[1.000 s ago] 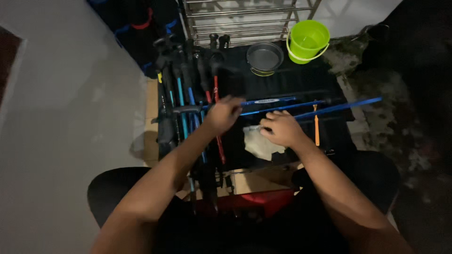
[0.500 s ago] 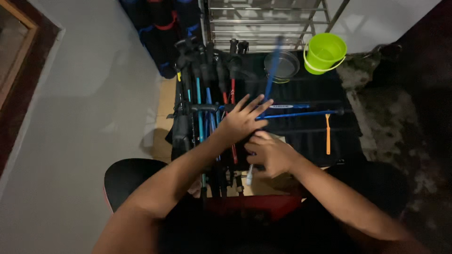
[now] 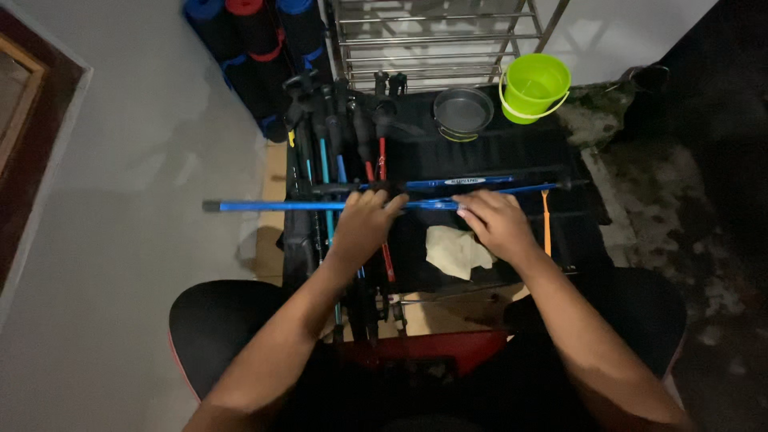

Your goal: The person wipes down the segments of a blue trekking pole with a cloth and cleans the internal spring mechanism with a toothbrush.

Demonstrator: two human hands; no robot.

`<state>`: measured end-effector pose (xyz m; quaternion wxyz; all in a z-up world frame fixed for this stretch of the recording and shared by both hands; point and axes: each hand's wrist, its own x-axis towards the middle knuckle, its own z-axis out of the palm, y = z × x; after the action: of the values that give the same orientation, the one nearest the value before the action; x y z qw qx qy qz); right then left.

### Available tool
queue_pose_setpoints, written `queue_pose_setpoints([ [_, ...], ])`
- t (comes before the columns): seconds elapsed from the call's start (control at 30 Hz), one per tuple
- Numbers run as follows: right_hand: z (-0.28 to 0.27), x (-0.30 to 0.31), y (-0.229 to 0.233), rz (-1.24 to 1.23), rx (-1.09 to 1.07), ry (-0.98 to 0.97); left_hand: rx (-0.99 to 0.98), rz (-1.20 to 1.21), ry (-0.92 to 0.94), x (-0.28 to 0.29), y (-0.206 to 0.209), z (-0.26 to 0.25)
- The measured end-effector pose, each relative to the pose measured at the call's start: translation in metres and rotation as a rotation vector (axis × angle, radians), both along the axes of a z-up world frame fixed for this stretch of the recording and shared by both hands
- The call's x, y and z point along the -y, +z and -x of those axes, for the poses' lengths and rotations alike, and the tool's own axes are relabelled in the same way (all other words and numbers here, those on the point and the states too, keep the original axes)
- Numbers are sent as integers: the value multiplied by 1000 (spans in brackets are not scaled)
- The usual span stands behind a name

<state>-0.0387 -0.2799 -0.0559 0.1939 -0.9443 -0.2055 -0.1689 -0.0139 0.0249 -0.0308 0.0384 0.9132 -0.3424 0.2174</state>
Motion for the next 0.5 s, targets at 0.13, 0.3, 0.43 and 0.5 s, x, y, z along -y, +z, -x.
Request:
queue_pose_setpoints([
  [0.13, 6, 1, 5, -132, -406, -325, -192, -11, 125, -15, -17, -4],
  [0.3, 32, -24, -6, 313, -736, -35, -232, -58, 196, -27, -30, -16],
  [0.43, 14, -4, -27, 37, -702, -39, -486, -83, 223, -24, -3, -10],
  [0.5, 12, 4, -4, -386, -436, -55, -179, 1, 205, -26, -35, -16],
])
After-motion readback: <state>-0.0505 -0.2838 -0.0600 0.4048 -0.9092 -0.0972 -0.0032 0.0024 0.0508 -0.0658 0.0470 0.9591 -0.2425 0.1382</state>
